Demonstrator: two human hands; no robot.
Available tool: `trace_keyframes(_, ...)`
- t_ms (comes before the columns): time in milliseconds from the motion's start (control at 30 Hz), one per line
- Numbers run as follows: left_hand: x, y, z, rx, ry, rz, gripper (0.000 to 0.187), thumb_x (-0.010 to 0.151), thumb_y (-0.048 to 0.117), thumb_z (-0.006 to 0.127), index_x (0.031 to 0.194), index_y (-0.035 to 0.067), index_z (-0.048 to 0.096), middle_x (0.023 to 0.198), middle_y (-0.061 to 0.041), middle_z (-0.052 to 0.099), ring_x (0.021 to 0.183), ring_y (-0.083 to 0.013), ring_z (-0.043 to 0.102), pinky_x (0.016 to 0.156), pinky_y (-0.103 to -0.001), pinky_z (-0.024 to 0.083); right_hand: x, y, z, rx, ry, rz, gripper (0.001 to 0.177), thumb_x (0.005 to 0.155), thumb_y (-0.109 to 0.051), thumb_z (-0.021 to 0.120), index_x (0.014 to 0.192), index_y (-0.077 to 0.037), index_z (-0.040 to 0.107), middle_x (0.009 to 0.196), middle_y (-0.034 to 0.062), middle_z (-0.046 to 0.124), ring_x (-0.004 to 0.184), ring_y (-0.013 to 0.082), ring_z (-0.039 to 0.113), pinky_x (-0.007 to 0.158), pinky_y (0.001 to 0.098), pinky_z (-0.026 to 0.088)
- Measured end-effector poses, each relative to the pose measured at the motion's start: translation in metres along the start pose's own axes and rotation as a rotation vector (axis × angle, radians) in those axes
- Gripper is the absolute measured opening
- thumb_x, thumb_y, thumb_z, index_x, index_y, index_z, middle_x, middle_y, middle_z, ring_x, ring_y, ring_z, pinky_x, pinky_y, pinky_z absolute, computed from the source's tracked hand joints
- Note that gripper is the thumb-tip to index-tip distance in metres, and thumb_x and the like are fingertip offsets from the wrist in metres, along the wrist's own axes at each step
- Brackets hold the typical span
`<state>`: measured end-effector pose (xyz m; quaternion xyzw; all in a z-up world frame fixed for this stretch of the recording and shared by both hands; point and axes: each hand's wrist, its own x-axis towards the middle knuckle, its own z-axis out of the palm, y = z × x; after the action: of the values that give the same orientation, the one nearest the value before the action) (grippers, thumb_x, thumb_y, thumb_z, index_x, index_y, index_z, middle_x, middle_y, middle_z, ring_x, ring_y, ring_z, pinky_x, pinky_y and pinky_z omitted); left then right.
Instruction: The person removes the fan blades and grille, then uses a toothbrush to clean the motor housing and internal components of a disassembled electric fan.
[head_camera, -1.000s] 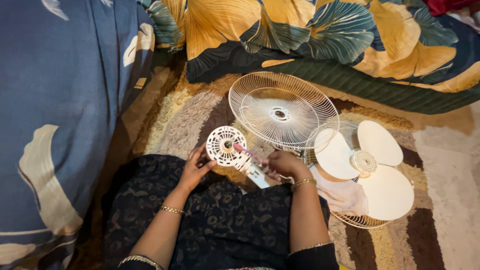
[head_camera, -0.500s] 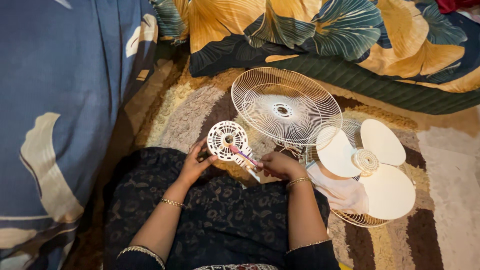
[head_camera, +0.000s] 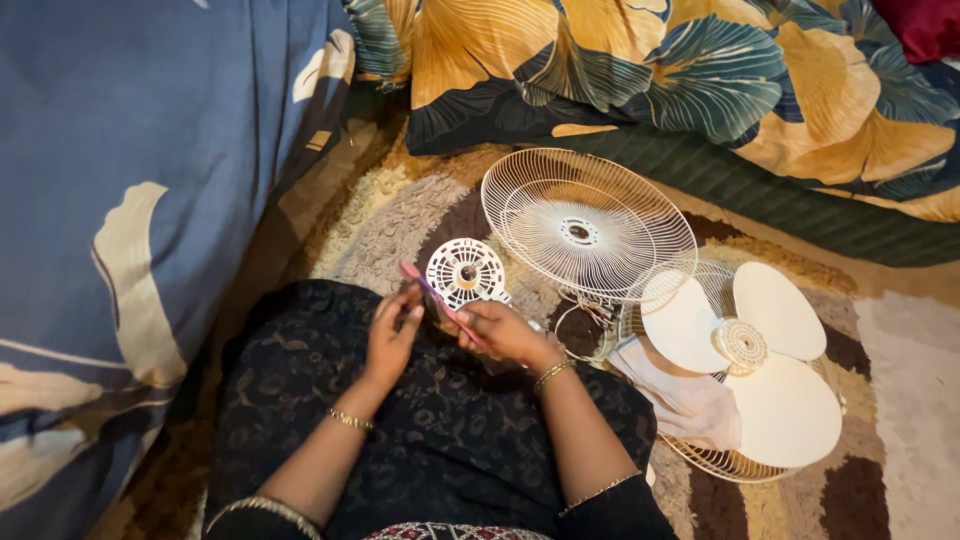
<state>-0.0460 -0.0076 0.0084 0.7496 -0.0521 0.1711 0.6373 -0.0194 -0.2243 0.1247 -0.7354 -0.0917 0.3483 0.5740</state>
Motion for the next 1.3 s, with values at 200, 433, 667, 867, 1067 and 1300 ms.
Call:
trace_keyframes(200, -0.022, 0.038, 0.011, -0.689, -0.102, -0.363, 0.044, 0.104, 0.03, 0.049, 0.141, 0.006, 0.056, 0.125, -0.005, 0.07, 0.113, -0.0148, 0.065, 0.099, -0.03, 0.049, 0.011, 0.011, 0.028, 0.261, -0.192, -0.16, 0.026, 0.105, -0.028, 0.051, 0.12, -0.01, 0.063, 0.084, -0.0017, 0.065, 0.07, 0.0067, 0.06, 0.065, 0.0235, 0.053)
trace_keyframes(433, -0.008, 0.013, -0.003, -0.827, 0.001, -0.417, 0.031, 0.109, 0.029, 0.054, 0.12, 0.0, 0.06, 0.102, -0.01, 0.071, 0.097, -0.022, 0.071, 0.092, -0.035, 0.055, 0.03, 0.044, 0.006, 0.074, 0.362, -0.284, 0.015, 0.093, -0.015, 0.068, 0.102, -0.002, 0.067, 0.091, 0.005, 0.075, 0.083, 0.0159, 0.073, 0.076, 0.03, 0.059)
trace_keyframes(667, 0.016, 0.023, -0.021, -0.208, 0.083, -0.237, 0.025, 0.093, 0.019, 0.079, 0.108, 0.0, 0.074, 0.096, -0.005, 0.067, 0.085, -0.0131, 0.06, 0.078, -0.029, 0.05, 0.019, 0.019, -0.014, -0.603, 0.887, -0.467, 0.06, 0.08, -0.036, 0.085, 0.126, -0.004, 0.061, 0.127, 0.0153, 0.063, 0.12, 0.0323, 0.055, 0.103, 0.0457, 0.043)
trace_keyframes(867, 0.017, 0.064, -0.02, 0.371, 0.059, -0.172, 0.024, 0.083, 0.023, 0.082, 0.097, 0.007, 0.074, 0.093, -0.01, 0.069, 0.08, -0.0243, 0.068, 0.071, -0.035, 0.053, 0.047, 0.022, 0.013, -0.812, 0.834, -0.448, 0.056, 0.093, -0.029, 0.067, 0.144, -0.014, 0.054, 0.154, 0.0098, 0.049, 0.149, 0.0319, 0.033, 0.113, 0.0566, 0.024)
trace_keyframes(1067, 0.013, 0.079, -0.015, 0.597, 0.009, -0.121, 0.017, 0.087, 0.024, 0.074, 0.095, 0.011, 0.069, 0.096, -0.01, 0.07, 0.084, -0.0352, 0.069, 0.07, -0.046, 0.053, 0.051, 0.029, 0.008, -0.82, 0.798, -0.435, 0.052, 0.087, -0.012, 0.061, 0.139, -0.017, 0.058, 0.154, 0.0051, 0.05, 0.15, 0.0303, 0.034, 0.112, 0.0549, 0.025)
trace_keyframes(1300, 0.036, 0.083, -0.014, 0.842, 0.026, -0.013, 0.01, 0.091, 0.023, 0.067, 0.092, 0.013, 0.065, 0.093, -0.01, 0.066, 0.079, -0.0364, 0.068, 0.066, -0.049, 0.053, 0.052, 0.028, 0.006, -0.796, 0.799, -0.433, 0.048, 0.088, -0.012, 0.062, 0.136, -0.019, 0.06, 0.153, 0.0043, 0.052, 0.149, 0.0299, 0.035, 0.116, 0.0537, 0.022)
